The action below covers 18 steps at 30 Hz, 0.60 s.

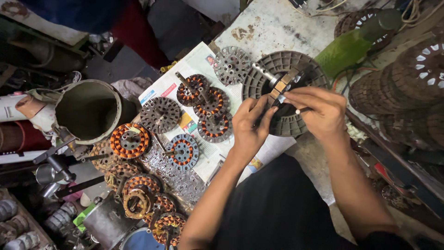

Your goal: The person repeatedly inserts small white cylindrical pieces into the slots of a motor stator. They handle the stator and the pieces by hand, rotating the stator to access different slots. The work is performed on a cluttered workbench with other motor parts nearby.

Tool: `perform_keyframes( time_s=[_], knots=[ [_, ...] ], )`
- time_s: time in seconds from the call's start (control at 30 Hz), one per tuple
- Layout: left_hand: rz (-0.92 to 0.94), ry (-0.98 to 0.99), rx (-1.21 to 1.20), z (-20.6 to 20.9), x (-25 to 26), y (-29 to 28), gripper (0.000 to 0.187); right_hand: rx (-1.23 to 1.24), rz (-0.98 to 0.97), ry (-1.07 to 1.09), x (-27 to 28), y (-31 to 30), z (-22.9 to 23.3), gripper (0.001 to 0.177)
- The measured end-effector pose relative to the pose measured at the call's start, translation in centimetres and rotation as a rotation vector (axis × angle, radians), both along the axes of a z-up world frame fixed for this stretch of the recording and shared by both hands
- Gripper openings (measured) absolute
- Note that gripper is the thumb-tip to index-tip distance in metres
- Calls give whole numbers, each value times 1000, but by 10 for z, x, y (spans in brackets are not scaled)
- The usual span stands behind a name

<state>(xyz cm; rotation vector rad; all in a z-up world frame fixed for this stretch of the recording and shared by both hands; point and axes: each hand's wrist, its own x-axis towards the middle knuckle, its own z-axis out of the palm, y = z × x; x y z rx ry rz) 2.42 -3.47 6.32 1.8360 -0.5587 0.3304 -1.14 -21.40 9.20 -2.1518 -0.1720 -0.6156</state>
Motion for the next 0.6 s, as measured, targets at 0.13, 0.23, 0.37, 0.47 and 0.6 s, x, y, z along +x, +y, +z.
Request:
perform_keyframes(
  time_s=[0.13,0.23,0.37,0.47,0.6],
  knots=[
    [-22,18,-19,-1,1,2,32,-96,-50,-68,5,3,1,18],
    [-12,31,-46,0,0,1,32,-7,-107,16,9,0,-1,21],
    [-16,68,-104,2,-1,-1,34,18,-119,49,12,-7,-6,20],
    [-19,110,-77,2,-1,0,32,85,-158,224,11,-9,-14,21],
    [-46,189,-61,5,1,-1,31,242,-101,263,12,-11,-28,19]
  ],
)
